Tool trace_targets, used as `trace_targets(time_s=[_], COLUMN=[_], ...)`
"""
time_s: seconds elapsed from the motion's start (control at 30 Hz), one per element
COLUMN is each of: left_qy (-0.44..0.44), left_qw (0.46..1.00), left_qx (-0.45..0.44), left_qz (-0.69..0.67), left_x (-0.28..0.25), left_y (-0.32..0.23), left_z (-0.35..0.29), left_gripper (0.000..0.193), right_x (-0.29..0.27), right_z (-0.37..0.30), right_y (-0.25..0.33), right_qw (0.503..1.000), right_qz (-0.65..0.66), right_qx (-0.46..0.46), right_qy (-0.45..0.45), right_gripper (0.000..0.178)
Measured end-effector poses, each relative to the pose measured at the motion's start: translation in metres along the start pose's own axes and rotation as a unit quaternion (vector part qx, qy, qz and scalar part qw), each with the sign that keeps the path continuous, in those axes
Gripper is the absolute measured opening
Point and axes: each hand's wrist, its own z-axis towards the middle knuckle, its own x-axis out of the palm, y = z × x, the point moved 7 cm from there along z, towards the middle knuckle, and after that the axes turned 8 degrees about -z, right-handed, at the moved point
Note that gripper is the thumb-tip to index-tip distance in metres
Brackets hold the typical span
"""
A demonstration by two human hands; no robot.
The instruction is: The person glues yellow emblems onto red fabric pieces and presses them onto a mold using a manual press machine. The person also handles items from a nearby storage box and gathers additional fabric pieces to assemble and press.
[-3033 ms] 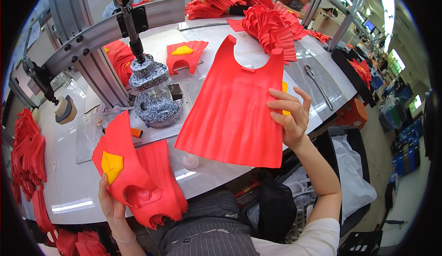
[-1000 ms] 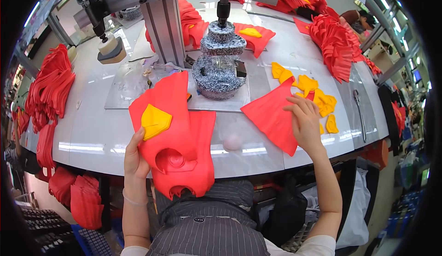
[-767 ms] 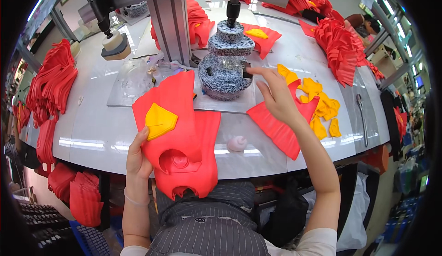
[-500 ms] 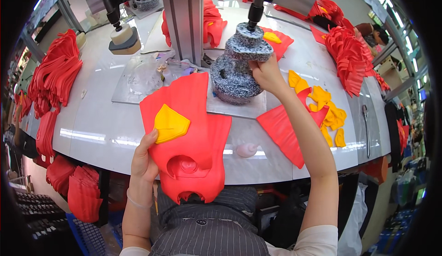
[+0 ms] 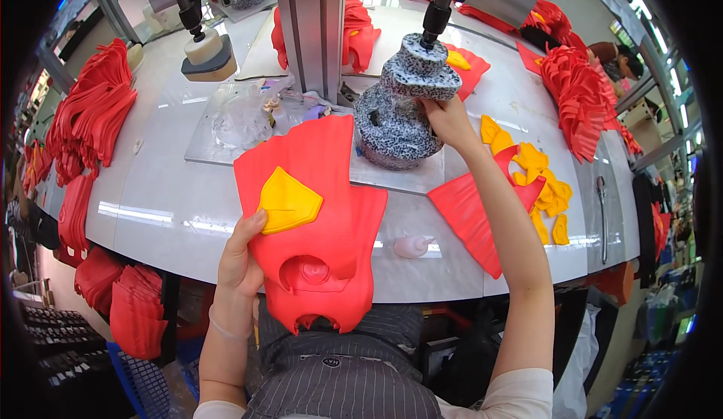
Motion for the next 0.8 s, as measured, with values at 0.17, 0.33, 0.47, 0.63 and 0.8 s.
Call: trace_targets(time_s=[0.17, 0.33, 0.47, 0.63, 0.8], left_qy=[-0.010, 0.009, 0.005, -0.002, -0.004], left_qw=[1.000, 1.000, 1.000, 1.000, 1.000], left_qx=[-0.007, -0.008, -0.001, 0.007, 0.005], left_qz=[0.001, 0.001, -0.001, 0.007, 0.013], left_x=[0.007, 0.005, 0.003, -0.001, 0.003], left_y=[-0.001, 0.000, 0.002, 0.002, 0.002], left_z=[-0.001, 0.002, 0.001, 0.004, 0.005], left_gripper=[0.042, 0.040, 0.039, 0.037, 0.036], right_x=[-0.013, -0.010, -0.008, -0.023, -0.020], right_z=[0.001, 0.007, 0.009, 0.007, 0.013], right_y=[0.001, 0.019, 0.015, -0.009, 0.006], right_qw=[0.995, 0.994, 0.993, 0.990, 0.995], right_qz=[-0.005, 0.042, 0.057, 0.094, 0.050], right_qx=[-0.085, -0.076, -0.025, 0.069, -0.039], right_qy=[-0.043, 0.068, 0.105, 0.084, 0.074], right_gripper=[0.031, 0.045, 0.048, 0.053, 0.051])
